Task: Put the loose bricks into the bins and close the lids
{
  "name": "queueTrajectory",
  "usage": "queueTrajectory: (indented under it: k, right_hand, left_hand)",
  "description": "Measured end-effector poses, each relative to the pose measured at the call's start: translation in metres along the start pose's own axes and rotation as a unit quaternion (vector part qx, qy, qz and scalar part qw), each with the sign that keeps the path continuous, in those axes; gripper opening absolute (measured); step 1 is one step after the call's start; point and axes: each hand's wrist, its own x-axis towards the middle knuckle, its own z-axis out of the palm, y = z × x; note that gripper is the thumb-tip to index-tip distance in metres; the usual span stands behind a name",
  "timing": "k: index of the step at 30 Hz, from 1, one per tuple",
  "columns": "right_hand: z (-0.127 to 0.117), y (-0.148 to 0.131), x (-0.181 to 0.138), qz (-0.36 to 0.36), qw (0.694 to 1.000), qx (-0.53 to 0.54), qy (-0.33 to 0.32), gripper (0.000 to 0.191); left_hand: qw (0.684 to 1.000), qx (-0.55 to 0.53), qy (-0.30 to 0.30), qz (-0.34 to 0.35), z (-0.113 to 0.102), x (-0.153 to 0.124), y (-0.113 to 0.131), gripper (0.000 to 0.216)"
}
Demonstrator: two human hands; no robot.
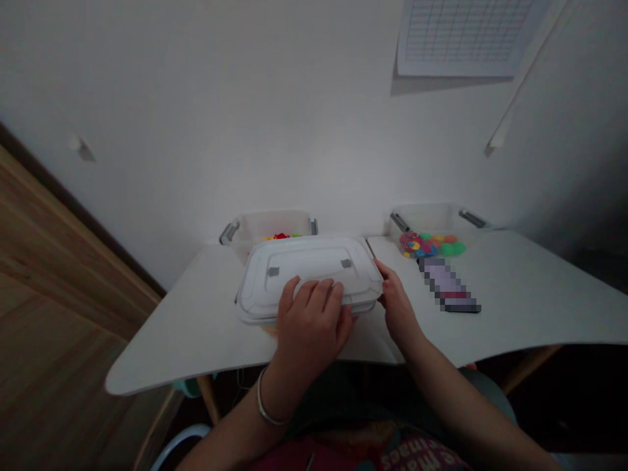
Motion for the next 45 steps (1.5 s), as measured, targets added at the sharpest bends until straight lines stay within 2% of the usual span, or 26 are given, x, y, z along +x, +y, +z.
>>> queueTrajectory:
  k: [4,10,15,17,19,22,24,27,29,33,39,45]
  right_hand:
    - [0.012,-0.001,-0.002,-0.028,0.999,-0.013,-0.014,0.049]
    - [0.032,-0.012,-0.001,-0.047,0.992,-0.031,-0.114,0.040]
    - [0.040,-0.010,0.038,-0.093,0.975,-0.122,-0.160,0.028]
    - [0.044,-0.003,0.064,-0.108,0.966,-0.187,-0.141,0.030]
    - [0.051,0.007,0.090,-0.131,0.950,-0.246,-0.143,0.042]
    - [0.065,0.021,0.117,-0.185,0.906,-0.331,-0.185,0.058]
    - [0.074,0.028,0.129,-0.212,0.880,-0.369,-0.214,0.059]
    - [0.084,0.034,0.140,-0.256,0.846,-0.393,-0.252,0.050]
    - [0.086,0.032,0.144,-0.270,0.841,-0.399,-0.247,0.043]
    - [0.084,0.021,0.144,-0.246,0.844,-0.432,-0.204,0.035]
    - [0.069,0.007,0.129,-0.286,0.814,-0.464,-0.203,0.024]
    - [0.045,0.006,0.112,-0.250,0.836,-0.466,-0.146,0.022]
  left_hand:
    - [1.000,-0.003,0.004,0.015,0.004,0.001,0.005,0.025]
    - [0.999,0.038,0.004,-0.017,0.006,0.003,0.002,0.027]
    - [0.995,0.090,0.009,-0.038,0.007,0.001,-0.009,0.026]
    - [0.995,0.098,0.012,-0.033,0.007,0.000,-0.011,0.026]
    - [0.994,0.103,0.016,-0.027,0.009,0.000,-0.012,0.026]
    - [0.993,0.110,0.025,-0.023,0.011,0.000,-0.012,0.025]
    - [0.993,0.109,0.028,-0.023,0.012,0.000,-0.013,0.024]
    - [0.994,0.100,0.028,-0.024,0.013,-0.001,-0.015,0.025]
    - [0.994,0.099,0.033,-0.020,0.014,-0.001,-0.016,0.025]
    - [0.993,0.107,0.044,-0.012,0.016,-0.003,-0.017,0.024]
    - [0.994,0.093,0.049,-0.014,0.016,-0.004,-0.017,0.025]
    - [0.995,0.088,0.047,-0.014,0.019,-0.004,-0.017,0.026]
